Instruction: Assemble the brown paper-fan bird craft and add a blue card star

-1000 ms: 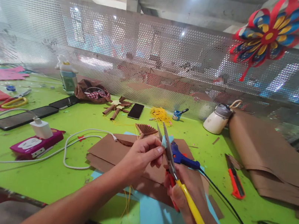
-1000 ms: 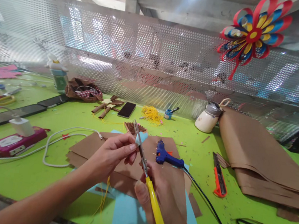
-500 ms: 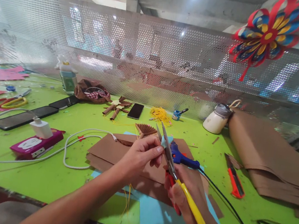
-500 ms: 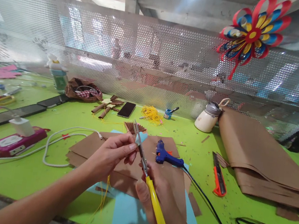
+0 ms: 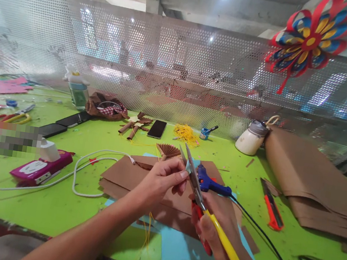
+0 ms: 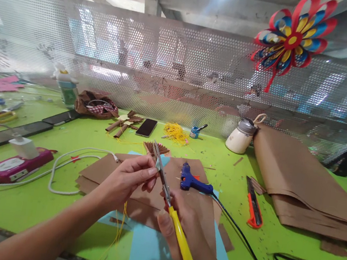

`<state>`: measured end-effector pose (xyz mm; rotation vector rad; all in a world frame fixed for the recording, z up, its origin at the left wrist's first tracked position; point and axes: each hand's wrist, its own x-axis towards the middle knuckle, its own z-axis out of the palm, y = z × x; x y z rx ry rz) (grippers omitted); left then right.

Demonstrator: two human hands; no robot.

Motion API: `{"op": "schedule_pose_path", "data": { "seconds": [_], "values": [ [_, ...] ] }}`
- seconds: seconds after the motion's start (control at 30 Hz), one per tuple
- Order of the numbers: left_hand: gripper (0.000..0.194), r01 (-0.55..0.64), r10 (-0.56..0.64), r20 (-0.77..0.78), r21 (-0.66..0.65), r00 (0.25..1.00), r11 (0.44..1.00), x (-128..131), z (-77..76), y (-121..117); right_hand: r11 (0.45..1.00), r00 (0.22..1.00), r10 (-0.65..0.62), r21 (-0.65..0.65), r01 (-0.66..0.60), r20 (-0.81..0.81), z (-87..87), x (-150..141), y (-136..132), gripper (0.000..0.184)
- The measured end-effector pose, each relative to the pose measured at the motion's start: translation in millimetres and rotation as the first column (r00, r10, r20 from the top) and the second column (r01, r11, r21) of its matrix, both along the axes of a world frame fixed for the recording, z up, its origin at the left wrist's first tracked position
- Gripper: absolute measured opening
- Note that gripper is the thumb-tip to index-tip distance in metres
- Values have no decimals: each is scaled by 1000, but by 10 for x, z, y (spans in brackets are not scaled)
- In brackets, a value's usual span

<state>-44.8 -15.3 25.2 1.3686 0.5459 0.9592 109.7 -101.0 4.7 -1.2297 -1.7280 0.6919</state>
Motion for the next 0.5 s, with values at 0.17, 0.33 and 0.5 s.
{"op": "schedule_pose_path", "data": {
  "seconds": [0.17,0.33,0.5],
  "values": [
    [22,5,-4,-13,11,1000,1000,-9,6,-1,999,1000,17,-44,-18,-26,14,17,-7,55],
    [22,11,-11,-21,0,1000,1000,-19,0,9,1000,1000,-10,1,10,2,-15,44,13,52],
    [21,27,-27,-13,10,1000,1000,-27,-7,14,999,1000,9,51,-11,27,-41,76,26,48]
  ]
}}
